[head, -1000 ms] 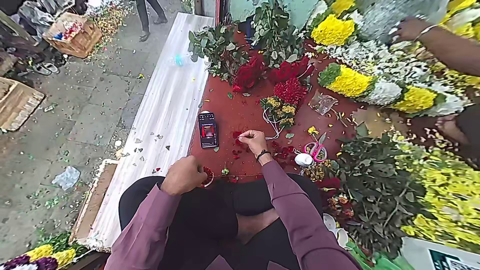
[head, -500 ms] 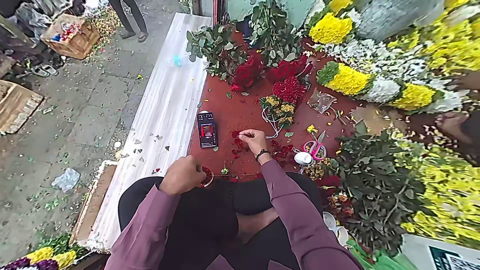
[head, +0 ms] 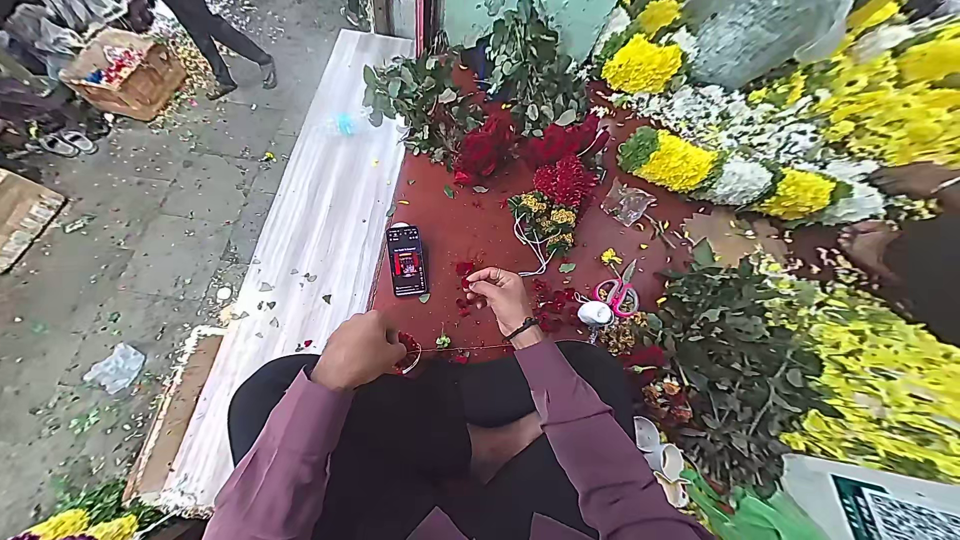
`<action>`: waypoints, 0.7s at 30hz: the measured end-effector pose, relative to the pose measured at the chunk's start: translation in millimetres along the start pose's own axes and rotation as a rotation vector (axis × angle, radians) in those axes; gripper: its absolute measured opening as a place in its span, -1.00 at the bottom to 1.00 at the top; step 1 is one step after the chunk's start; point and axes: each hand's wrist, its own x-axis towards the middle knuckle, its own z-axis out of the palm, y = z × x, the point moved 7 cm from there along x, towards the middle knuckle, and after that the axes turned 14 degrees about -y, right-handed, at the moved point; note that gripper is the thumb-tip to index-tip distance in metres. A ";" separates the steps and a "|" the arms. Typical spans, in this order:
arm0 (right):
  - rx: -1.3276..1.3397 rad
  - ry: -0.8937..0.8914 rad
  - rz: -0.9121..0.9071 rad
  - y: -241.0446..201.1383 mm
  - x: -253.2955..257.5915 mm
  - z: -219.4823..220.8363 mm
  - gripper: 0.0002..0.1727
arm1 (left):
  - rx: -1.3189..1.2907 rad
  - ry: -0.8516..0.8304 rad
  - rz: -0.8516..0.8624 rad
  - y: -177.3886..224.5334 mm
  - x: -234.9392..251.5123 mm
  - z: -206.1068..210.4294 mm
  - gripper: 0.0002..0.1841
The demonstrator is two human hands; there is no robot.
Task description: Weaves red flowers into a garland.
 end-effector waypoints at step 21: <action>-0.174 -0.081 -0.184 -27.1 -11.2 17.4 -0.78 | -0.011 0.001 0.009 -0.6 0.8 -0.6 -0.77</action>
